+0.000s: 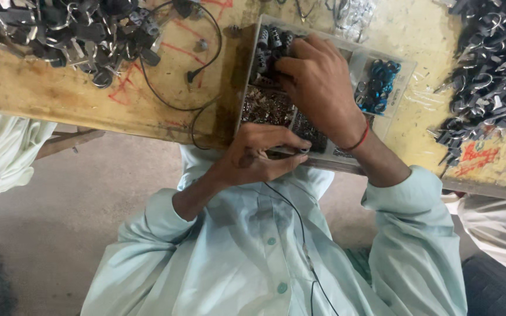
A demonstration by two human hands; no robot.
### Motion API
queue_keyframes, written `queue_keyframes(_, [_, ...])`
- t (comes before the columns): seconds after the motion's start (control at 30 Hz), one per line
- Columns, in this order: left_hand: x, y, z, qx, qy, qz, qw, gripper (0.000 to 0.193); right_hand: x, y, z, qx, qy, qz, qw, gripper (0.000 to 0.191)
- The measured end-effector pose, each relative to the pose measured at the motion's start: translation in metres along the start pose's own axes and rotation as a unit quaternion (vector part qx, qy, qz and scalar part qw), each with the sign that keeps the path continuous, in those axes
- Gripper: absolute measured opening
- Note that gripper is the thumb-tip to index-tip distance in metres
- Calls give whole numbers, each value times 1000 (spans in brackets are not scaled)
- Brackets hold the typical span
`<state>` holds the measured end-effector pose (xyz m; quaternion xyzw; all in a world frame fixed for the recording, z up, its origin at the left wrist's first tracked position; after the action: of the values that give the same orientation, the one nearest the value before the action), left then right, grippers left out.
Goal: The person sits at a workbench and assembles small metal fittings by hand, taking components from a compartment organizer box, pressing a blue plastic insert into each metal body, and placing the finished assembly on the table. The person repeats this assembly cycle with one part at a time throughout the episode.
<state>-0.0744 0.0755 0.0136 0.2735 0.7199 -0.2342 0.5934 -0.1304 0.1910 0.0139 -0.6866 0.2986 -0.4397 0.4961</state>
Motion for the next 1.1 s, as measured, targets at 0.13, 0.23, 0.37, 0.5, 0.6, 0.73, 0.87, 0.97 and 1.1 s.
queue_keyframes(0.13, [-1,1,-1,7,14,-20,1000,19,2,4,-2,2,-31,25,999,15])
queue_keyframes(0.23, [-4,0,0,2,32,0,999,19,3,2,-2,-12,-40,48,998,13])
queue_keyframes(0.37, [1,2,-1,16,-3,1,1000,20,6,2,-2,-2,-43,107,993,9])
queue_keyframes(0.5, [-2,2,-1,14,19,-4,1000,18,3,-6,-3,3,-43,73,996,14])
queue_keyframes(0.6, [-2,1,0,19,17,16,1000,18,1,-14,1,-9,-51,76,996,15])
queue_keyframes(0.73, [-1,2,0,28,14,18,999,18,6,-14,7,-22,-70,123,990,16])
queue_keyframes(0.87, [-2,2,-1,19,17,-8,1000,18,12,-6,5,-16,-95,157,983,9])
queue_keyframes(0.97, [-1,1,-2,18,9,-2,1000,18,12,-4,-2,4,-87,138,987,9])
queue_keyframes(1.1, [-3,1,0,22,20,14,999,18,7,-30,-3,-39,-43,-20,998,15])
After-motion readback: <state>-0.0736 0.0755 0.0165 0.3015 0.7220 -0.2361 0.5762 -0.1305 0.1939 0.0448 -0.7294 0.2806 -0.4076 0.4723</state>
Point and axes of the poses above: each hand's wrist, its own z-axis away from the middle knuckle, its own y-axis out of the palm, x = y × z, the point moved 8 cm from there along -z, towards the middle knuckle
